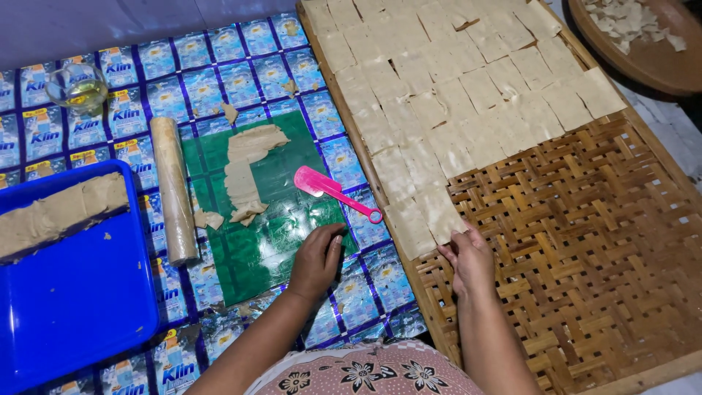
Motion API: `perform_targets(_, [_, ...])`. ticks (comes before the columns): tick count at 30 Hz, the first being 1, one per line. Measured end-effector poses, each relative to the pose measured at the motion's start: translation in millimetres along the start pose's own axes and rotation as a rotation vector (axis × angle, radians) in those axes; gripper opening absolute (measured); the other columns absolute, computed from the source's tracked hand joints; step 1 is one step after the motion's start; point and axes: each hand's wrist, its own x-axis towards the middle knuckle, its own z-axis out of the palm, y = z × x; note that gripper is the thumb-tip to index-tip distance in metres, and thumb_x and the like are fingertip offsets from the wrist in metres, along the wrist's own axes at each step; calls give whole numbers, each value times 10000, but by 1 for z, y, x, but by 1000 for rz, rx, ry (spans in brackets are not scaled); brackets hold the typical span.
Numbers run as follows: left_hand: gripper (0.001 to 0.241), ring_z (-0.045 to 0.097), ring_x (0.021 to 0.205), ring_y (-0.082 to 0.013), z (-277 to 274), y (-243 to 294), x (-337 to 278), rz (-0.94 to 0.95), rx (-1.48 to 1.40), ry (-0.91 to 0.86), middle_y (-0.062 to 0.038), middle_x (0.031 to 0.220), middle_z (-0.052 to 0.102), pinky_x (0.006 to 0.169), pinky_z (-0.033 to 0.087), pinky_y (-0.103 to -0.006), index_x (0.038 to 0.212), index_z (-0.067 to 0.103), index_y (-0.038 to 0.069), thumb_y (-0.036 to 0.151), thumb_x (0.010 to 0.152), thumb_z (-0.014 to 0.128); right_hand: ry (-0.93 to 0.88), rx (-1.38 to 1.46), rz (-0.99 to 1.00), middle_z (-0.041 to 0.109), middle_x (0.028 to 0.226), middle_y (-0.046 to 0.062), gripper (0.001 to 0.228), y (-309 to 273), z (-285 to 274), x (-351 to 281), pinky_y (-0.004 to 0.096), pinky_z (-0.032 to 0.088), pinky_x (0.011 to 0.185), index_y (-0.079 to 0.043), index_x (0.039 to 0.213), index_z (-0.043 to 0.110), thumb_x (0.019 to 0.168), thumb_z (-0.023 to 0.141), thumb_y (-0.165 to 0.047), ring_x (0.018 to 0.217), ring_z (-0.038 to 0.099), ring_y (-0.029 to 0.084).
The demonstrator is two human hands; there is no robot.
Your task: Rolling out, cutting, and arranging flat dough pieces on a drying tray.
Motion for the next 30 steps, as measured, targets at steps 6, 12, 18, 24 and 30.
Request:
perform_targets(6, [254,693,1064,-364,2,-8,-2,-17,-15,4,-166,1168,700,904,546,-419,1225,671,58,162,1015,574,-13,-194,-38,689,1221,41,478,0,-3,-5,316,555,762,-67,1436,572,959,556,-57,972,652,136])
perform_targets(12, [281,717,1096,-298,-2,-35,0,-199,-484,49,-150,1157,715,937,548,-363,1284,644,54,141,1023,585,167,-382,-65,672,1234,76,491,-14,20,-35,258,531,753,-89,1431,534,948,597,-22,891,623,146])
perform_targets(18, [287,718,1105,-284,-70,-23,-17,-142,-48,158,-126,1164,723,938,553,-382,1262,690,68,127,986,635,-153,-764,-714,562,1279,115,287,9,93,-56,319,548,894,-54,1255,677,982,590,-34,1056,592,221])
perform_targets(24, [317,490,1404,-360,-109,-44,-48,3,669,269,-142,1376,601,1191,332,-560,1225,672,99,159,913,653,-549,-1061,-1148,565,1348,222,376,23,172,-56,488,448,1055,-36,1253,652,877,641,-36,1245,550,410])
perform_targets(30, [420,366,1484,-394,-110,-57,-55,-101,703,250,-199,1502,490,1224,275,-540,1324,601,40,203,938,627,-301,-1560,-1258,660,1182,128,454,51,187,-20,601,378,1007,-237,1304,695,886,634,-69,1138,587,317])
